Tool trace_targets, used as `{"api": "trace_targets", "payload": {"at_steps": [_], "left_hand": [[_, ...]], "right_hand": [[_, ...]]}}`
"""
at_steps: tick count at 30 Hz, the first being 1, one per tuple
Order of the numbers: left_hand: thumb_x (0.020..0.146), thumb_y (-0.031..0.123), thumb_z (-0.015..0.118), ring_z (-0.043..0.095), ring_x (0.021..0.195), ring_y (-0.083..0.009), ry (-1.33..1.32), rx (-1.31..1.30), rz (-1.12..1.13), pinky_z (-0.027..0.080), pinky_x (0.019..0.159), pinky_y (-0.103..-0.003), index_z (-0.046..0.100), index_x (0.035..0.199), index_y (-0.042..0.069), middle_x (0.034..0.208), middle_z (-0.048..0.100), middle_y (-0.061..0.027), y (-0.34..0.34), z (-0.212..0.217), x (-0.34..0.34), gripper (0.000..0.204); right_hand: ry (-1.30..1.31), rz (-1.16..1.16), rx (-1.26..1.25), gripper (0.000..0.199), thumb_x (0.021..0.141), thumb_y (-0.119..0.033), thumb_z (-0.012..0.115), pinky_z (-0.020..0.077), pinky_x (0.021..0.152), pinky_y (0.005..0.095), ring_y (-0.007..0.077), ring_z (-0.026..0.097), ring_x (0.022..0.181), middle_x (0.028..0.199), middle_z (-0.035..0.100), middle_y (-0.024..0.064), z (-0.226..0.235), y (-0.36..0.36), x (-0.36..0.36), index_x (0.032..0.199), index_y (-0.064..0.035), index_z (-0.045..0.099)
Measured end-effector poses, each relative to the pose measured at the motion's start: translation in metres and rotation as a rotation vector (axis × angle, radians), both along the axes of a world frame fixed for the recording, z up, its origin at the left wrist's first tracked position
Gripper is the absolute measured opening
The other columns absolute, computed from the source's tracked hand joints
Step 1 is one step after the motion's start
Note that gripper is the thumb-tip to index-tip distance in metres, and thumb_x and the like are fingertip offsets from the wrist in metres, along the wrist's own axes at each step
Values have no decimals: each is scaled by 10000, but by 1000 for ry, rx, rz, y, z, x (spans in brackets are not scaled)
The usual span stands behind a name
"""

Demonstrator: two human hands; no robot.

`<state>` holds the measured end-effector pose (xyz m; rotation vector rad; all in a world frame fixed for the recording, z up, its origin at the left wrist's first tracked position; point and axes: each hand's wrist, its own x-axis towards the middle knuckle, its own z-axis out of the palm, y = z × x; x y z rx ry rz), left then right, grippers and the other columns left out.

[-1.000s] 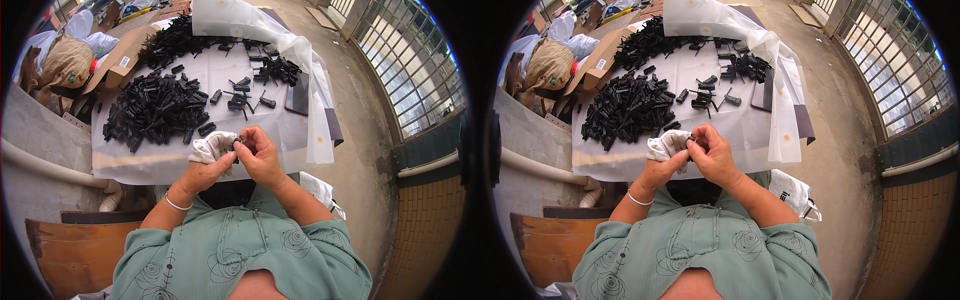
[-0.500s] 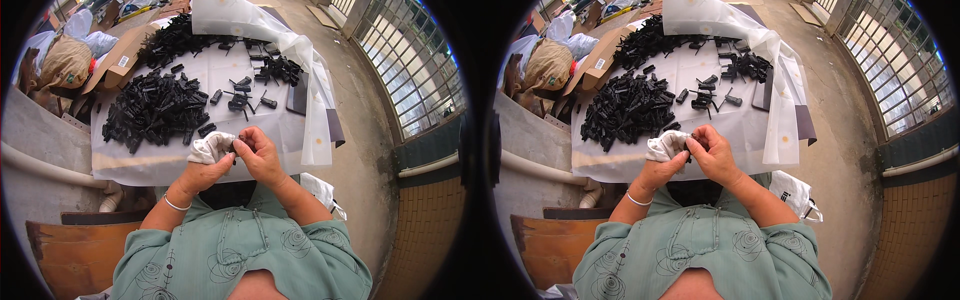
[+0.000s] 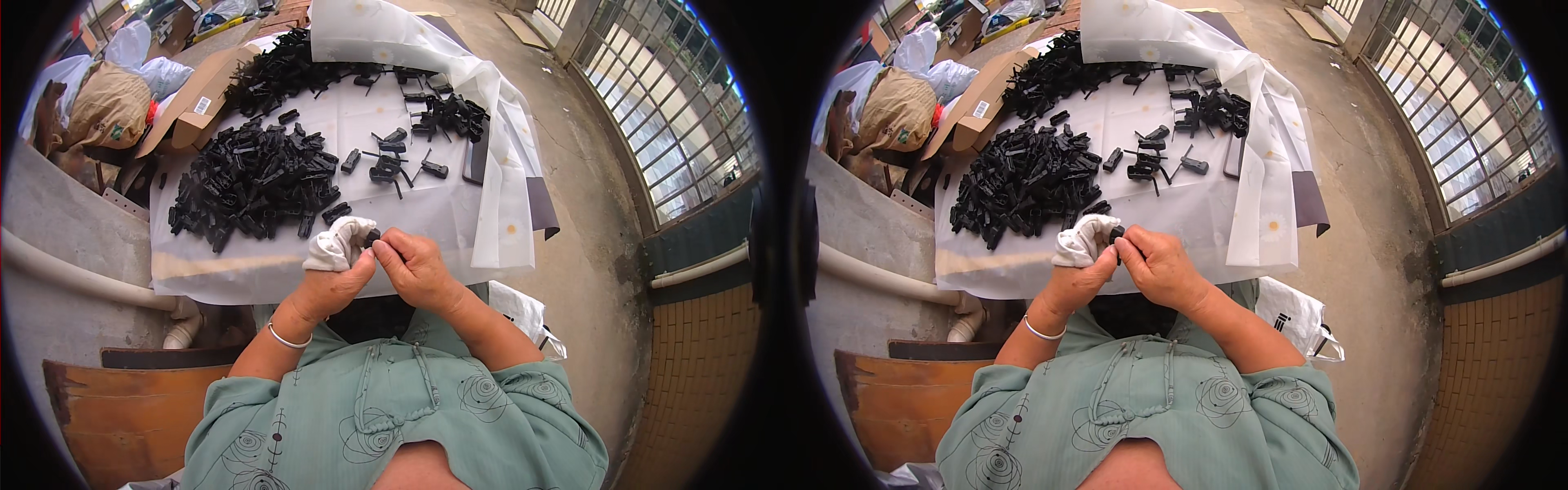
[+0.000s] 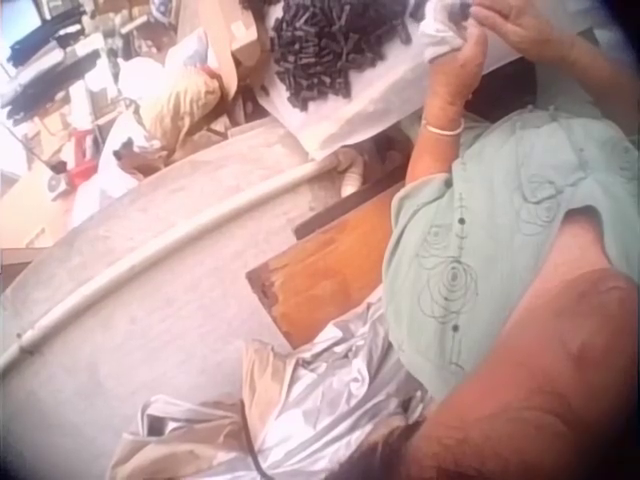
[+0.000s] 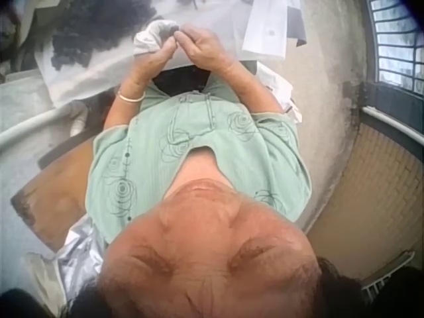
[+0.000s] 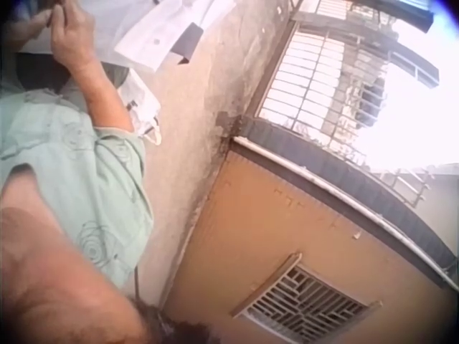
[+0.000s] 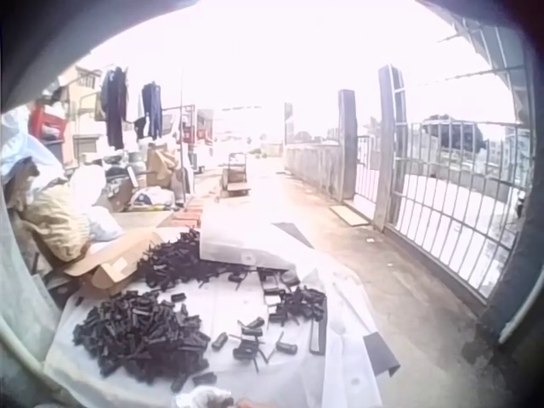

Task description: Cleaning and inspecting small black plastic components using a white cloth on a production table.

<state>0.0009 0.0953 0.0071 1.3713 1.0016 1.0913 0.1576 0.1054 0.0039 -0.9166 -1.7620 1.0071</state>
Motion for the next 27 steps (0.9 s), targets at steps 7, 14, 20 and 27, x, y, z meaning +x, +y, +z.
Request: {"api": "trace_targets", "payload": {"at_steps": [7, 14, 20, 27], "left_hand": [[787, 15, 552, 536, 805, -128, 130, 255, 89, 456, 736, -253, 504, 1053, -54, 929, 563, -94, 1, -12, 3, 279], [789, 15, 546, 568, 831, -192, 305, 305, 150, 464, 752, -287, 489, 1074, -73, 950, 574, -140, -4, -14, 4, 303], [803, 2, 556, 526, 842, -118, -48, -37, 104, 456, 747, -243, 482, 1101, -61, 955, 554, -89, -3, -4, 3, 313], [803, -35, 504, 540, 897, -170, 556, 536, 182, 448, 810, -272, 465, 1137, -65, 980, 556, -119, -9, -12, 4, 337]], "right_hand": [[13, -53, -19, 206, 894, -128, 523, 349, 480, 294, 137, 384, 508, 561, 410, 75, -1, -2, -5, 726, -13, 489], [104, -19, -160, 232, 923, -149, 483, 339, 493, 252, 85, 362, 550, 589, 416, -3, -19, 2, -10, 732, -19, 503], [147, 30, -175, 211, 926, -150, 481, 352, 500, 240, 76, 381, 552, 605, 440, -3, -8, -3, -6, 772, -12, 521], [5, -20, -178, 231, 908, -135, 491, 359, 494, 275, 97, 385, 543, 577, 450, 21, -10, 0, -9, 718, -3, 502]]}}
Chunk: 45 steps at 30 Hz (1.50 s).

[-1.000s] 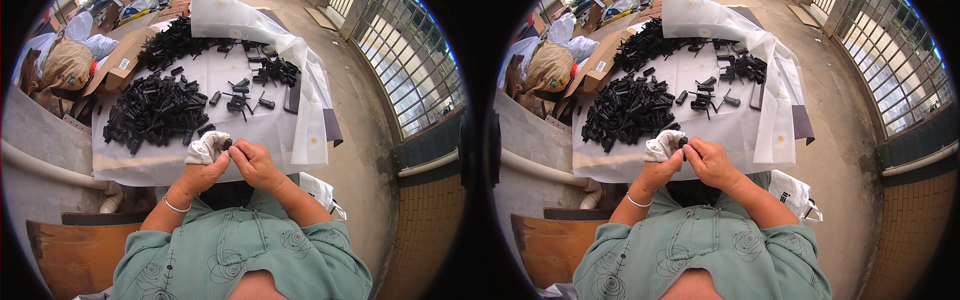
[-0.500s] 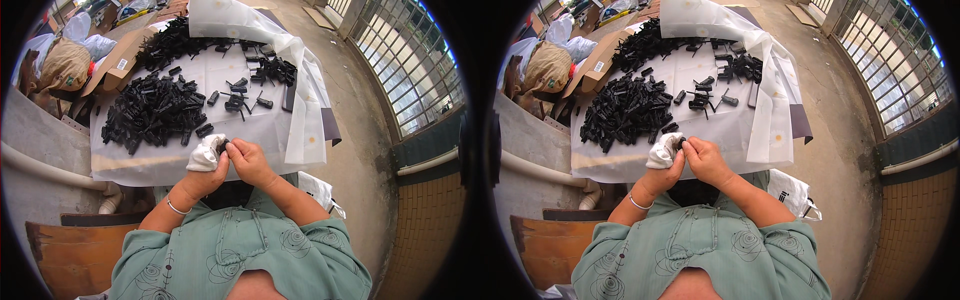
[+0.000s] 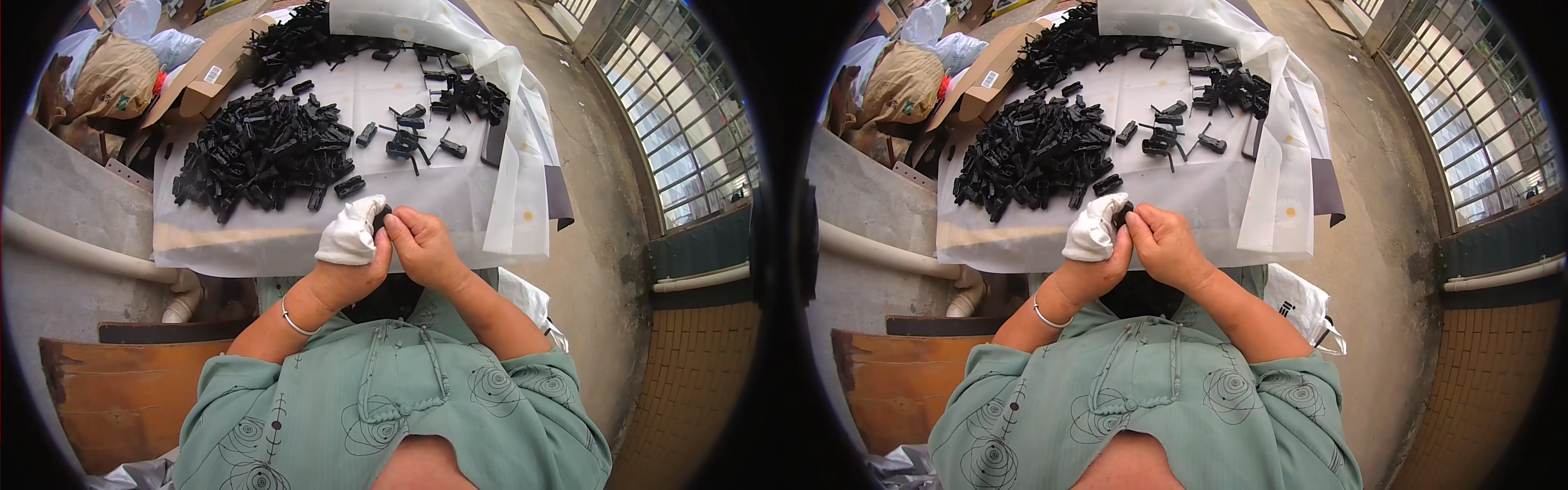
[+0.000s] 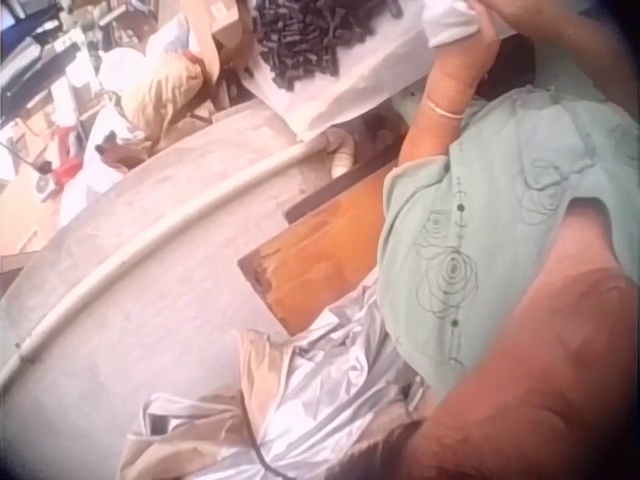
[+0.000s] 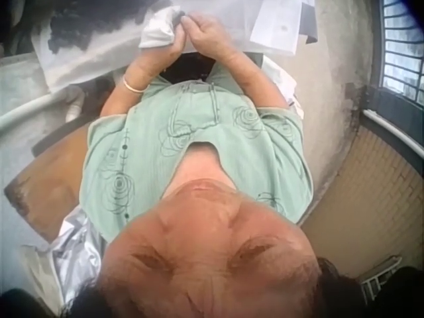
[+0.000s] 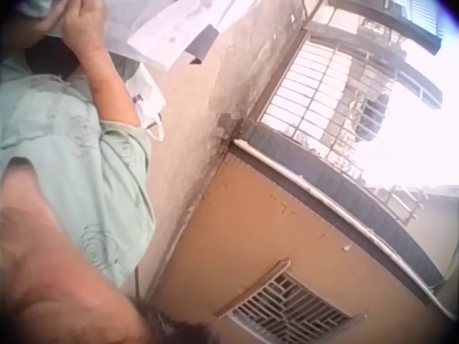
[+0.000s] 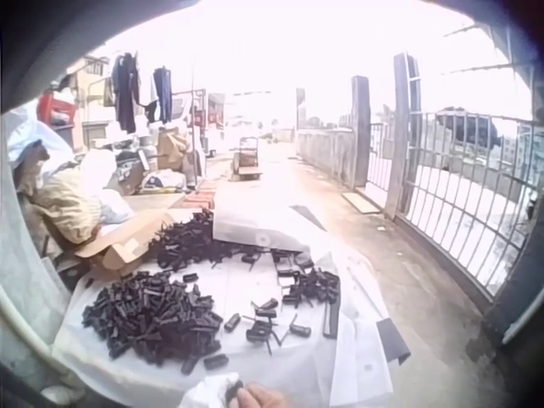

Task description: Cleaning and inspecting small black plastic components using a white cloth on a production table.

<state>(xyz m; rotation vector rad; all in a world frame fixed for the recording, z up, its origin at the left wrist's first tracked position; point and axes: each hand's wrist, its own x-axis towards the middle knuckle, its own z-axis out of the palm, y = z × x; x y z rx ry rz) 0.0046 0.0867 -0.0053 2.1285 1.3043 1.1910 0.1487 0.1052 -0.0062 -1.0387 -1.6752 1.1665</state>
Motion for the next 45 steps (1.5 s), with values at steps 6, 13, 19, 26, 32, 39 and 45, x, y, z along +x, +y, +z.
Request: {"api": "trace_targets", "payload": {"at_steps": [6, 13, 19, 26, 32, 39, 45], "left_hand": [[751, 45, 535, 579, 828, -342, -191, -73, 29, 472, 739, -366, 518, 1064, -60, 923, 586, -197, -1, -12, 0, 330], [752, 36, 524, 577, 834, -358, 170, 89, 49, 471, 742, -384, 530, 1047, -55, 942, 588, -204, -2, -4, 5, 309], [812, 49, 577, 540, 799, -179, -286, -140, -15, 444, 736, -268, 505, 1061, -10, 920, 558, -102, 13, -13, 7, 266], [857, 64, 578, 413, 633, -38, -675, -603, 29, 367, 548, -173, 462, 1084, 82, 852, 482, 19, 17, -4, -23, 255], [853, 54, 574, 393, 561, -28, -686, -674, 19, 327, 465, -169, 455, 1092, 103, 826, 484, 27, 14, -6, -15, 272], [837, 57, 581, 399, 551, -24, -603, -739, -36, 326, 451, -169, 465, 1084, 81, 809, 501, 22, 18, -8, -12, 274], [849, 62, 551, 404, 515, -37, -557, -778, -30, 333, 444, -173, 466, 1105, 71, 818, 559, -21, 18, -15, -6, 269]], "right_hand": [[8, -14, 109, 236, 901, -129, 486, 353, 483, 282, 104, 362, 529, 560, 428, 63, -2, -3, -6, 703, -1, 478], [13, -33, -35, 246, 904, -139, 492, 343, 480, 276, 97, 351, 537, 563, 407, 32, -14, 3, -2, 692, -15, 479], [97, -36, 70, 192, 884, -181, 546, 346, 490, 287, 113, 363, 524, 565, 398, 34, -16, 7, 2, 778, -24, 514], [-708, -481, 289, 395, 822, -152, 555, 476, 750, 434, 396, 597, 837, 966, 588, 272, -22, 32, 99, 1145, 42, 436], [-931, -865, 151, 453, 825, -227, 555, 475, 721, 456, 415, 594, 820, 884, 613, 254, -4, 58, 183, 1190, 0, 414], [-971, -956, 235, 258, 841, -257, 551, 478, 640, 396, 313, 615, 694, 760, 637, 143, -43, 77, 279, 823, -1, 585], [176, -713, -133, 272, 823, -259, 602, 400, 544, 260, 79, 466, 606, 648, 545, -14, -41, 58, 271, 787, 10, 618]]}}
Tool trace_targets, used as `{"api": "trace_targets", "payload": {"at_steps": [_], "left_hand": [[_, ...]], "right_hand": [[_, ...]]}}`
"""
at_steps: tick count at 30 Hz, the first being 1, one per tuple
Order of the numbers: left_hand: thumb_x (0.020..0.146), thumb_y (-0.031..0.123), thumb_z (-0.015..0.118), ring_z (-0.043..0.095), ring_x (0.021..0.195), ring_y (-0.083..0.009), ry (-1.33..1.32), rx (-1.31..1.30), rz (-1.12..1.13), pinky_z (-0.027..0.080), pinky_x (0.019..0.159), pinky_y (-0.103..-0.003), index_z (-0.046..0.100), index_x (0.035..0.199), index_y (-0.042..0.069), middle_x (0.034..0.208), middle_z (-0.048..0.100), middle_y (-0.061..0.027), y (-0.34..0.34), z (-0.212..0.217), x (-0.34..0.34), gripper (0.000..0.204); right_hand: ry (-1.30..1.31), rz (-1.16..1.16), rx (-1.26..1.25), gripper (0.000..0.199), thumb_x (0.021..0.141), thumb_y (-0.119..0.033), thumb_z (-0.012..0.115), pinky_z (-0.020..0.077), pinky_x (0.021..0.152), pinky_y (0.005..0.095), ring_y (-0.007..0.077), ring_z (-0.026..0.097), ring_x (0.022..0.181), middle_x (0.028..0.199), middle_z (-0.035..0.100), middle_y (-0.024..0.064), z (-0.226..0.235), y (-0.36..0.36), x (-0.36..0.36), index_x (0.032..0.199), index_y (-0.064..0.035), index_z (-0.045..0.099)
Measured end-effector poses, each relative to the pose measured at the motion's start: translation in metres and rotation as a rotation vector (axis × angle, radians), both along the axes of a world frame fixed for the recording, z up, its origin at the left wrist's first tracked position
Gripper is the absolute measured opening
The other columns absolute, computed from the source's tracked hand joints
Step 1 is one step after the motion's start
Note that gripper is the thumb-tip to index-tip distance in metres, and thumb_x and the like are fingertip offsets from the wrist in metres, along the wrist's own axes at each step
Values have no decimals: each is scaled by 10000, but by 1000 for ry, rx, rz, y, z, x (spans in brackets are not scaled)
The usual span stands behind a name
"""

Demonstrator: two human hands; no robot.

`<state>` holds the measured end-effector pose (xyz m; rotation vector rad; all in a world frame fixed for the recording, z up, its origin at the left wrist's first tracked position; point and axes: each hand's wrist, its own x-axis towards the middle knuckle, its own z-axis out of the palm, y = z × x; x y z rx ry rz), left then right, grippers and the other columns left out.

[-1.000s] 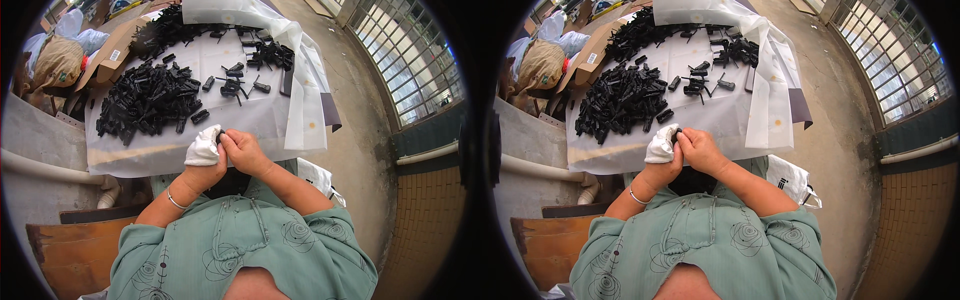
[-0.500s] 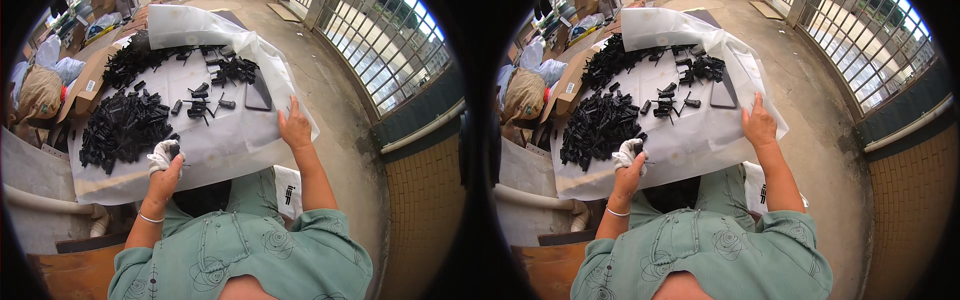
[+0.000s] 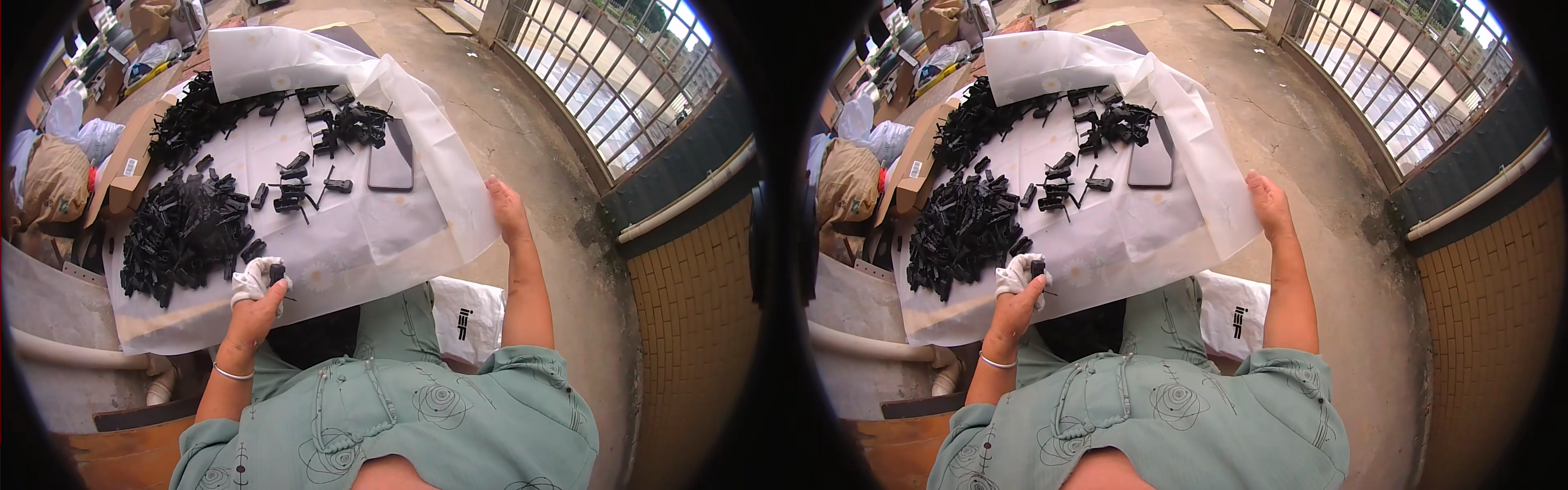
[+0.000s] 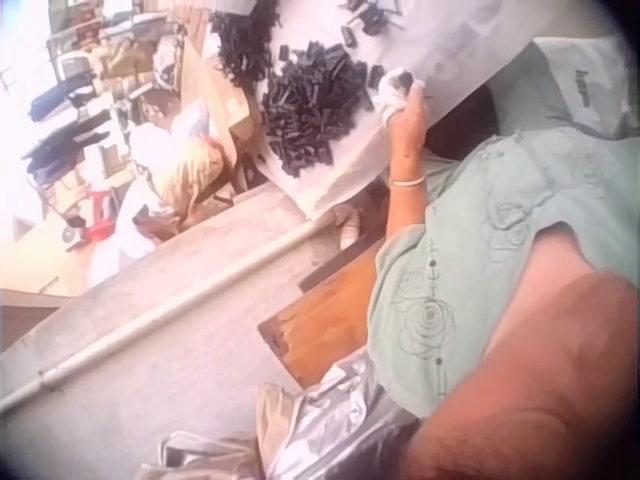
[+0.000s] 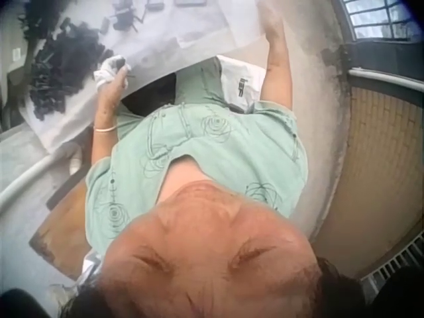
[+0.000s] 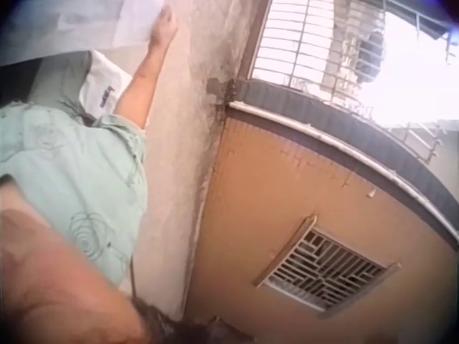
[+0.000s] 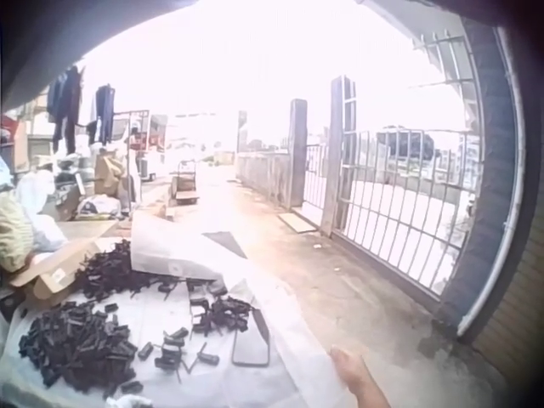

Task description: Cleaning and inspecting small black plastic components using a white cloth on a production table.

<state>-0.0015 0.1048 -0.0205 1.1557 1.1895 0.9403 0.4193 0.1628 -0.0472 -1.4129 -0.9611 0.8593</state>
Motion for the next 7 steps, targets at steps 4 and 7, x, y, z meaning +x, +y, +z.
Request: {"api": "trace_targets", "payload": {"at_steps": [4, 7], "left_hand": [[857, 79, 553, 414, 513, -40, 26, 37, 18, 351, 446, -177, 483, 1102, 68, 838, 569, -27, 2, 3, 9, 255], [873, 91, 541, 434, 543, -45, 25, 47, -14, 367, 469, -180, 488, 1119, 68, 867, 569, -21, 4, 4, 10, 253]], "right_hand": [[-604, 122, -28, 221, 857, -253, 594, 426, 554, 248, 63, 486, 589, 655, 568, -35, 14, -9, -17, 824, -37, 629], [-79, -62, 73, 156, 860, -218, 583, 481, 588, 282, 93, 576, 640, 670, 625, 41, -10, -3, 4, 884, -87, 664]]}}
